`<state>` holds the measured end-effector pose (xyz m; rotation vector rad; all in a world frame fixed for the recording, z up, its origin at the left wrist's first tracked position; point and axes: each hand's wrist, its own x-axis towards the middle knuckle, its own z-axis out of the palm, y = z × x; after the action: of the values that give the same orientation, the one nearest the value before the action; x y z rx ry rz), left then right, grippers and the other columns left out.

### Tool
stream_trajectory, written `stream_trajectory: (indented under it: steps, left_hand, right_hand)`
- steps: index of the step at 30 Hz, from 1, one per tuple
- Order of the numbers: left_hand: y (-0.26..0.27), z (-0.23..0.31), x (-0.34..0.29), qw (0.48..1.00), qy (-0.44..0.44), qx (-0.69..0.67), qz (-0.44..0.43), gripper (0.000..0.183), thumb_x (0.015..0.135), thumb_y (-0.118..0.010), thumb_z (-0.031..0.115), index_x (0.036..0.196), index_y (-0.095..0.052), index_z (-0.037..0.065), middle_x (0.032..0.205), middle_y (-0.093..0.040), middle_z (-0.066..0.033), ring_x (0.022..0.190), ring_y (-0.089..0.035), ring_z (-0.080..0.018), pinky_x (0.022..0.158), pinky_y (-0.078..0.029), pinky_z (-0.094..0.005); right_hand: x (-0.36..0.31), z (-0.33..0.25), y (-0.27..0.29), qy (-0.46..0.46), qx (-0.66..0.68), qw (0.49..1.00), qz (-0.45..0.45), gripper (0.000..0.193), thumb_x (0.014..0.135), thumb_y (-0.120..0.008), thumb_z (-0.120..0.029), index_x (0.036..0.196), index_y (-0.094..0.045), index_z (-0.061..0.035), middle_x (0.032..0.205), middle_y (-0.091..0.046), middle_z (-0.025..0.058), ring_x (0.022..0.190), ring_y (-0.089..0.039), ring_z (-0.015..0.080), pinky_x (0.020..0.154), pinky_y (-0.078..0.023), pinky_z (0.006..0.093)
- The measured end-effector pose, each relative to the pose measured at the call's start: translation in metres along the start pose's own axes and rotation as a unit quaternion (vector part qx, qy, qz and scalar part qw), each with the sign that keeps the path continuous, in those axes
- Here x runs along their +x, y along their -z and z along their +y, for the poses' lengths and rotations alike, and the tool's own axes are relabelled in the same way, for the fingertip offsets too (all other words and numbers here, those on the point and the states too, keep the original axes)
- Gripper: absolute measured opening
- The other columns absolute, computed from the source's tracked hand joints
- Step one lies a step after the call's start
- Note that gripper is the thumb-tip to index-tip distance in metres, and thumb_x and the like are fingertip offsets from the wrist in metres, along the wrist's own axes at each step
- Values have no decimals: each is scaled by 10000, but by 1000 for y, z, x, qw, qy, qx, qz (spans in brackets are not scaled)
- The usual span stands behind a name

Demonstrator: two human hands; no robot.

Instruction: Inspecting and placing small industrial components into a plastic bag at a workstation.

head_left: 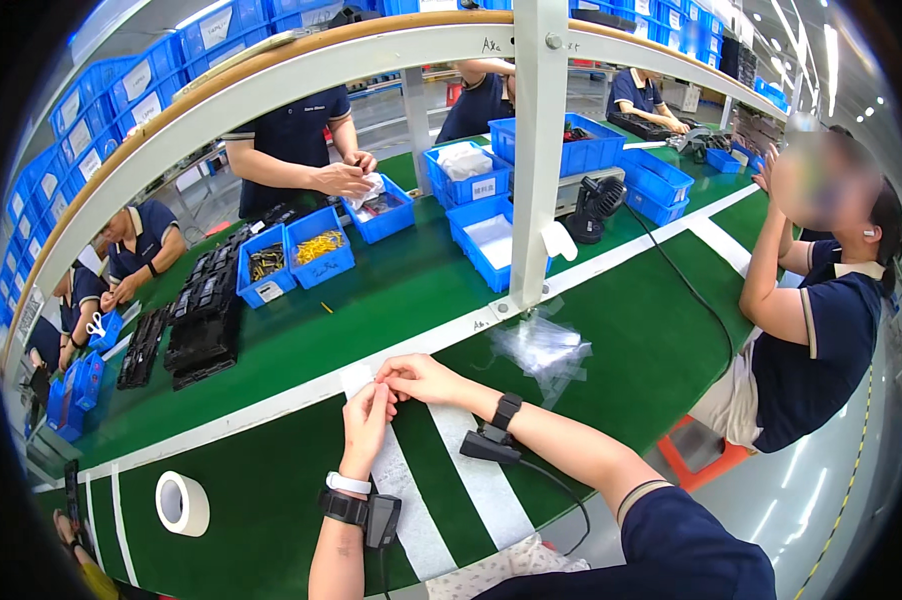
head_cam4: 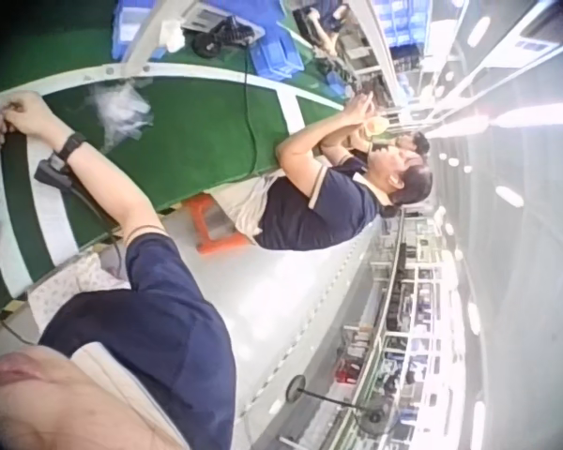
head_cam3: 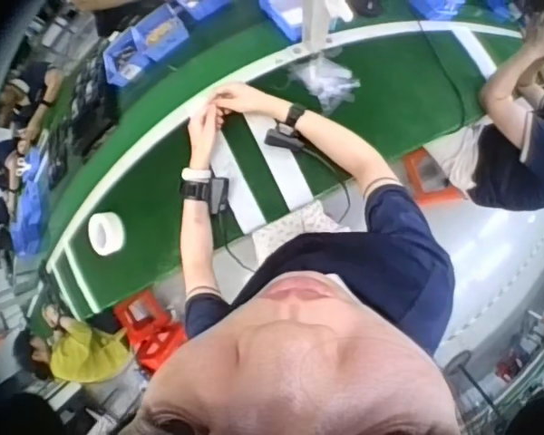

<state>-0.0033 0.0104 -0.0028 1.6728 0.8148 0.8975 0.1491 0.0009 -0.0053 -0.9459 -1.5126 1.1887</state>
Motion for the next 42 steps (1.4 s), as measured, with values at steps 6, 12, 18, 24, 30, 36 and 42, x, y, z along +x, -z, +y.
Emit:
stream_trajectory:
  steps: [6, 12, 18, 24, 30, 36, 42]
  left_hand:
    - [3, 3, 4, 1000, -17, -13, -3, 304, 882, -423, 254, 691, -521, 40, 600, -482, 21, 528, -421, -38, 480, -337, -168]
    - [0, -3, 4, 1000, -9, -21, -1, 273, 880, -435, 234, 714, -527, 38, 602, -485, 18, 525, -431, -40, 484, -351, -170]
    - [1, 2, 2, 1000, 5, -10, 0, 276, 881, -435, 243, 727, -536, 37, 613, -487, 20, 544, -436, -38, 496, -352, -168]
    - [0, -4, 2, 1000, -9, -26, -5, 272, 877, -442, 244, 729, -533, 34, 608, -488, 18, 541, -435, -39, 494, -352, -170]
    - [2, 2, 3, 1000, 5, -21, -3, 269, 868, -463, 236, 744, -549, 14, 630, -511, 4, 563, -463, -49, 512, -382, -177]
    - [3, -1, 3, 1000, 0, -19, -5, 286, 870, -457, 246, 719, -536, 17, 608, -499, 9, 554, -452, -51, 505, -370, -180]
    - [0, 1, 3, 1000, 7, -3, 1, 286, 876, -445, 255, 711, -529, 37, 595, -481, 20, 535, -432, -43, 494, -355, -176]
  right_hand:
    - [6, 1, 0, -6, 0, 1000, -6, 133, 844, -454, -70, 914, -535, 10, 714, -540, 20, 629, -498, 70, 561, -418, 205]
    - [2, 0, 2, -11, 17, 1000, -11, 147, 851, -458, -81, 942, -526, 12, 766, -547, 24, 664, -505, 67, 586, -426, 203]
    - [4, 3, 0, -2, 21, 1000, 5, 130, 828, -461, -69, 893, -537, 13, 706, -558, 32, 628, -516, 77, 549, -423, 203]
    - [1, -1, -1, -19, 21, 1000, 0, 154, 841, -452, -71, 937, -530, 22, 761, -553, 31, 658, -494, 71, 592, -414, 206]
    - [3, 2, 2, 8, 16, 1000, -7, 134, 829, -465, -72, 894, -540, 18, 699, -558, 31, 613, -511, 73, 540, -416, 205]
    - [5, 0, 0, -1, 26, 1000, -14, 136, 829, -461, -61, 905, -534, 25, 712, -554, 35, 629, -515, 77, 551, -425, 203]
    - [3, 5, 0, -1, 20, 1000, 8, 131, 826, -458, -64, 886, -539, 21, 683, -545, 32, 597, -505, 75, 533, -419, 208]
